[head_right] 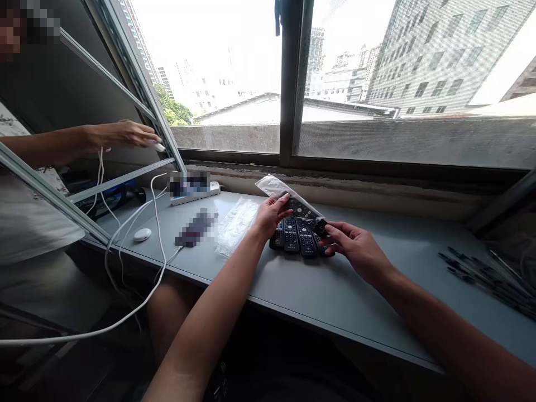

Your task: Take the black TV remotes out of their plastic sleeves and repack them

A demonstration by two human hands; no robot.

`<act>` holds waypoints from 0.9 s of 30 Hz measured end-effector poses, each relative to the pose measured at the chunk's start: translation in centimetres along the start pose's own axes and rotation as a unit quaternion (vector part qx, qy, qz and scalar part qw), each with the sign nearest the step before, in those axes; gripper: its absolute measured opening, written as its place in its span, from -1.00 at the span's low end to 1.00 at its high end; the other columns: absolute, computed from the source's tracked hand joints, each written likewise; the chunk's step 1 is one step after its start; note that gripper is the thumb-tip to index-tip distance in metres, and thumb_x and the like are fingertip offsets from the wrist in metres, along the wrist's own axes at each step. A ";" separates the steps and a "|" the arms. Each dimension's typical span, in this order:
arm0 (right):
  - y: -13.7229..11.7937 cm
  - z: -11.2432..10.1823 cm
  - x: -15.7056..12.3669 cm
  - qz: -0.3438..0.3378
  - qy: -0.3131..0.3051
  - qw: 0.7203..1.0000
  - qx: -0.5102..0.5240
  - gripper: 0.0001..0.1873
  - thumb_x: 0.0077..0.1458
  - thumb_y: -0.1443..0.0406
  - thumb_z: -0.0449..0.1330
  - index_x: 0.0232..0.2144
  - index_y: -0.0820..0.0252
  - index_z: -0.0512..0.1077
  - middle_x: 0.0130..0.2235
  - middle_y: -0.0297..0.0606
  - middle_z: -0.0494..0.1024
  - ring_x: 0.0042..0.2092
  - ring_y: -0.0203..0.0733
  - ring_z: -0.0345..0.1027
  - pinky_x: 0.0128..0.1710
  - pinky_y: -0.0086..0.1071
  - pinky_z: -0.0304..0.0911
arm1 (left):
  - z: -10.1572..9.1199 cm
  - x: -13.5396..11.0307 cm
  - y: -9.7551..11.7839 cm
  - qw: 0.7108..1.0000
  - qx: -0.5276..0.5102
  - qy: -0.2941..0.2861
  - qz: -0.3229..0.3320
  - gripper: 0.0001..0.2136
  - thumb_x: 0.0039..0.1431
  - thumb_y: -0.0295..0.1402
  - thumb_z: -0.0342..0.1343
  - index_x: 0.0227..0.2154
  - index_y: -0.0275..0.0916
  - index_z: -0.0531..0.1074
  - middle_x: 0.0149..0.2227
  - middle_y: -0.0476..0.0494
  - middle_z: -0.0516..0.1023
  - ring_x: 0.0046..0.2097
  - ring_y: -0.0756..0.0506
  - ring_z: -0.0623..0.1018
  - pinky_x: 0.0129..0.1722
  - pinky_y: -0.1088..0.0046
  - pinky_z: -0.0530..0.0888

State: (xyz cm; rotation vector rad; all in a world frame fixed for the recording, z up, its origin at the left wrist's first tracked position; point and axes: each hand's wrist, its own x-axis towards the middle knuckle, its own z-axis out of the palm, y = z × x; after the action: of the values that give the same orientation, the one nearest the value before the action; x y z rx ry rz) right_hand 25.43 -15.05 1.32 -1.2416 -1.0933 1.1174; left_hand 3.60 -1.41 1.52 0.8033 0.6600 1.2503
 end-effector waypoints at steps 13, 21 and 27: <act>-0.3 0.5 -0.5 0.047 -0.004 0.999 0.023 -0.57 0.19 0.11 0.60 0.03 0.12 0.69 -0.05 -0.09 0.81 -0.07 0.08 0.79 0.14 -0.12 0.71 | 0.1 -0.8 -0.2 0.994 0.042 -0.093 -0.027 -0.72 0.19 -0.31 0.55 -0.11 -0.31 0.68 -0.04 -0.26 0.73 -0.10 -0.11 0.73 0.06 0.26 0.70; -0.4 0.6 -0.4 0.025 -0.025 0.998 0.051 -0.59 0.29 0.13 0.52 0.12 0.12 0.67 0.17 -0.02 0.75 0.19 0.16 0.70 0.26 -0.04 0.63 | 0.0 0.0 0.2 1.000 -0.003 0.020 0.012 -0.73 0.20 -0.35 0.53 -0.11 -0.30 0.65 -0.07 -0.21 0.74 -0.17 -0.03 0.71 -0.10 0.45 0.68; -0.6 0.7 -0.6 0.012 -0.039 0.998 0.046 -0.57 0.24 0.09 0.56 0.09 0.08 0.70 0.22 -0.04 0.72 0.24 0.24 0.66 0.26 0.06 0.63 | 0.0 -0.1 0.4 0.999 -0.006 0.027 0.016 -0.75 0.21 -0.36 0.51 -0.10 -0.30 0.65 -0.05 -0.21 0.73 -0.18 -0.02 0.70 -0.14 0.48 0.67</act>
State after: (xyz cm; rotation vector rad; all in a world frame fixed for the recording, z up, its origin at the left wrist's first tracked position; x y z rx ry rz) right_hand 24.63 -15.55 1.97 -1.1494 -1.0750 1.2314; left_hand 3.35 -1.47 1.84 0.7755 0.6846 1.3075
